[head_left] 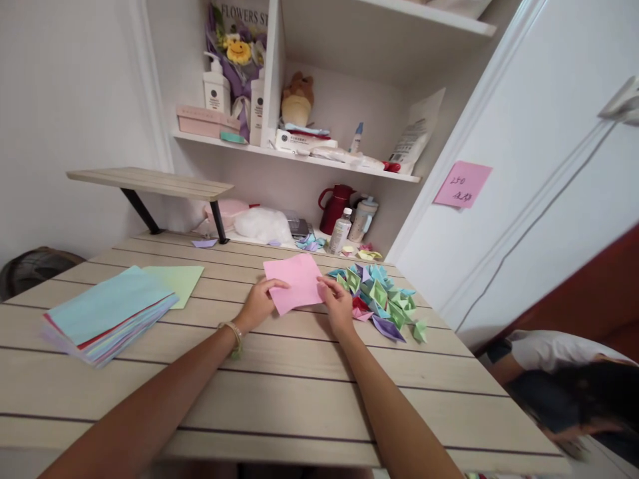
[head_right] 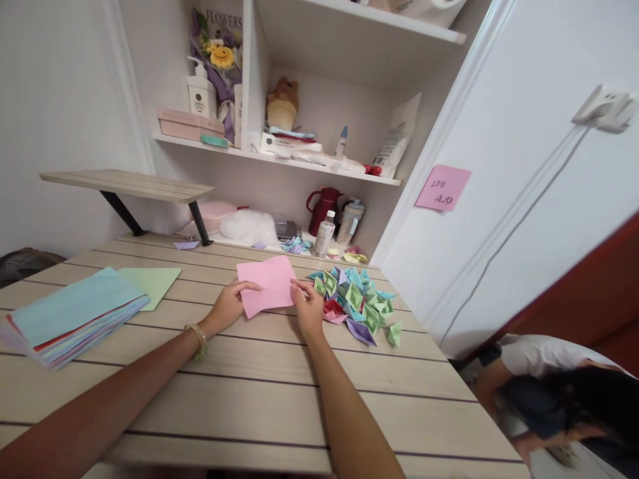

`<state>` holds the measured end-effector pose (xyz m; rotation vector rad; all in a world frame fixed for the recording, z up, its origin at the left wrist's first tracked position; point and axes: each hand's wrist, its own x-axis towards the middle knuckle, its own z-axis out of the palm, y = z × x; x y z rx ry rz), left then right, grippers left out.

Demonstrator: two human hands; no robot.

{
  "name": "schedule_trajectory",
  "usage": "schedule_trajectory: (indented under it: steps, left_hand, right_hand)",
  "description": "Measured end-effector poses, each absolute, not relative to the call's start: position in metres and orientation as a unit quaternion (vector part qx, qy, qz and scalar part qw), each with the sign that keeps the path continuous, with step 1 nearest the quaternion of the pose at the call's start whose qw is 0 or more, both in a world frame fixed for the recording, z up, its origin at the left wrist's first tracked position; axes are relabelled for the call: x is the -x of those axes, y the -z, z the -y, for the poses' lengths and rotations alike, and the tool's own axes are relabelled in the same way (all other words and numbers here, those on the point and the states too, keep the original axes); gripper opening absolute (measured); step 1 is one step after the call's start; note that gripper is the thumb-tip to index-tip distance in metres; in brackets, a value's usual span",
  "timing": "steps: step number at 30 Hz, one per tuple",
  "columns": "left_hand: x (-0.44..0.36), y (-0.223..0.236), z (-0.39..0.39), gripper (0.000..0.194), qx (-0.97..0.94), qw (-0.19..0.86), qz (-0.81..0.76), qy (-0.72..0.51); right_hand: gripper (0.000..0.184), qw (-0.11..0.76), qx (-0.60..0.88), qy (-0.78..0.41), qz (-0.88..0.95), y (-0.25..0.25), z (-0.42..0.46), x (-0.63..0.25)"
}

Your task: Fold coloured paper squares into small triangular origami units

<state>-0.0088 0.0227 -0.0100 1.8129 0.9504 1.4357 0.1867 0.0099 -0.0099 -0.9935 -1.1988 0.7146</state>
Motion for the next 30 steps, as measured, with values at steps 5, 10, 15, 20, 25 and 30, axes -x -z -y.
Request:
schedule_trajectory:
  steps: [5, 10, 15, 20, 25, 30]
  left_hand:
    - [0.009, 0.007, -0.026, 0.023, -0.613, 0.368, -0.409, -0.567]
    - [0.007, 0.005, -0.027, 0.040, -0.521, 0.437, -0.403, -0.613]
    - [0.004, 0.004, -0.025, 0.051, -0.523, 0.445, -0.396, -0.610]
    - [0.004, 0.002, -0.025, 0.056, -0.498, 0.454, -0.363, -0.644]
    - [0.003, 0.002, -0.022, 0.033, -0.547, 0.469, -0.349, -0.600]
    - [0.001, 0.003, -0.017, 0.031, -0.608, 0.470, -0.358, -0.530]
  right_hand:
    - [0.050, 0.592, 0.364, -0.443, 0.567, 0.006, -0.005, -0.189]
    - [0.071, 0.563, 0.297, -0.484, 0.601, 0.011, -0.011, -0.188]
    - [0.039, 0.578, 0.351, -0.485, 0.554, 0.016, -0.014, -0.183]
    - [0.060, 0.643, 0.369, -0.445, 0.502, 0.016, -0.015, -0.180]
    - [0.060, 0.657, 0.370, -0.416, 0.509, 0.015, -0.013, -0.177]
    - [0.044, 0.619, 0.369, -0.398, 0.567, 0.011, -0.007, -0.175]
